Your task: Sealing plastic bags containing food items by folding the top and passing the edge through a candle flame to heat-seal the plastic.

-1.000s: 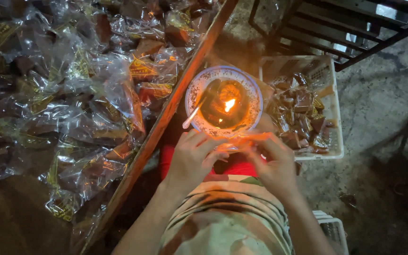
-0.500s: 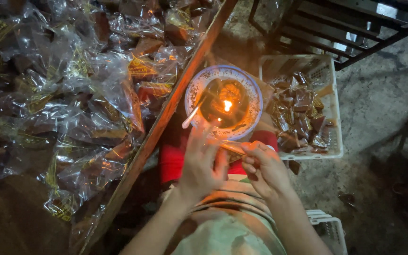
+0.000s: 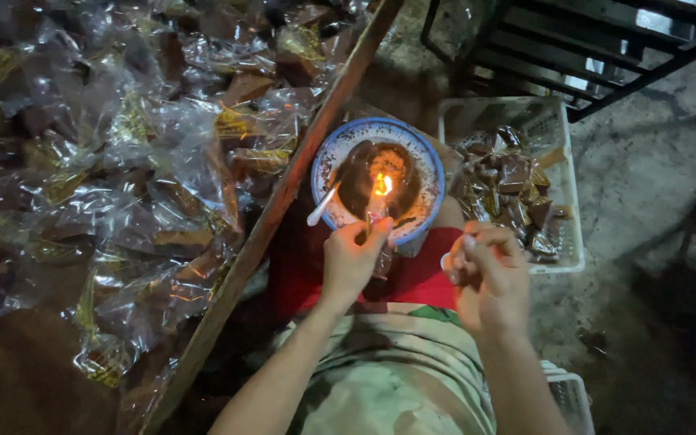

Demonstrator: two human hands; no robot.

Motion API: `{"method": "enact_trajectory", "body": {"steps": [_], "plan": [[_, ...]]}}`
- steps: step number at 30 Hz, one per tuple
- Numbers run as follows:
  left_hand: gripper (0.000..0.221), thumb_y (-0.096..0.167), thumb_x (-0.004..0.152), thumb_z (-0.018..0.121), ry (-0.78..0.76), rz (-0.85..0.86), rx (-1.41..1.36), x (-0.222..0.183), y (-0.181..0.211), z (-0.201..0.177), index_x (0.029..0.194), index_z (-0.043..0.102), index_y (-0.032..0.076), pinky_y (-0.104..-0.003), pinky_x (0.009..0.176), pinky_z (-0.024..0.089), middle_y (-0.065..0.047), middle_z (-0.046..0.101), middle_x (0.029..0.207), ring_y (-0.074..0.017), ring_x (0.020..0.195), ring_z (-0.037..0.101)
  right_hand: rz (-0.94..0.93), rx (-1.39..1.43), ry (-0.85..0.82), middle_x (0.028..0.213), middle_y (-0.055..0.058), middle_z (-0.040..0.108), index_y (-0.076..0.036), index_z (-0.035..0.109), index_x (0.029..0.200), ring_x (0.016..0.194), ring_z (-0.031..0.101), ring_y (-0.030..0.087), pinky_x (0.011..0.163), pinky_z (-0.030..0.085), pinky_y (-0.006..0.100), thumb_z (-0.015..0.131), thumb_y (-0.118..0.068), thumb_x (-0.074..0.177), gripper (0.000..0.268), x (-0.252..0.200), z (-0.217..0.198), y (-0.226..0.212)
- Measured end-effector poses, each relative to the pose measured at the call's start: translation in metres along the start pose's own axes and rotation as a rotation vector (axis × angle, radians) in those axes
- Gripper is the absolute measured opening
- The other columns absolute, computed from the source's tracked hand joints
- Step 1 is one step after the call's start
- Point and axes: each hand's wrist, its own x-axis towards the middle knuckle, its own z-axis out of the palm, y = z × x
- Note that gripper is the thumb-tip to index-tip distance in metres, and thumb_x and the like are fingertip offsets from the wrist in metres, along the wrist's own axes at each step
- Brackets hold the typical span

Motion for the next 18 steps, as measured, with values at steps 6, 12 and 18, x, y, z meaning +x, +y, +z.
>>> {"method": "enact_trajectory", "body": {"steps": [6,12,18], "plan": [[0.029,0.029,0.074,0.089,0.007,-0.167,-0.264,0.023,-0.030,0.017,0.068,0.075,0.004,-0.039,0.032,0.058,-0.018,0.065,0.054,-0.0292,0.043,0.066,0.084,-0.027,0.023,0.094,0.006,0.057,-0.009,0.058,0.083,0.056,0.050,0.015,0.046,0.041,0.027,0.068,0.001,0.094,0.018,-0.003,-0.004,0.028],[0.028,0.031,0.078,0.081,-0.047,0.078,-0.021,-0.036,0.043,-0.007,0.086,0.076,0.004,-0.046,0.067,0.056,-0.020,0.071,0.072,-0.0313,0.075,0.073,0.205,-0.295,0.001,0.081,0.004,0.057,0.001,0.076,0.096,0.060,0.053,0.009,0.052,0.044,0.020,0.079,-0.001,0.087,0.009,0.009,0.017,0.053],[0.046,0.022,0.062,0.083,-0.275,0.019,0.025,-0.070,0.045,-0.032,0.107,0.075,0.013,-0.035,0.090,0.060,-0.014,0.079,0.095,-0.0302,0.102,0.075,0.306,-0.142,0.028,0.066,0.009,0.053,0.000,0.067,0.075,0.054,0.050,0.018,0.047,0.040,0.024,0.078,-0.002,0.088,0.018,-0.008,0.003,0.043]]}}
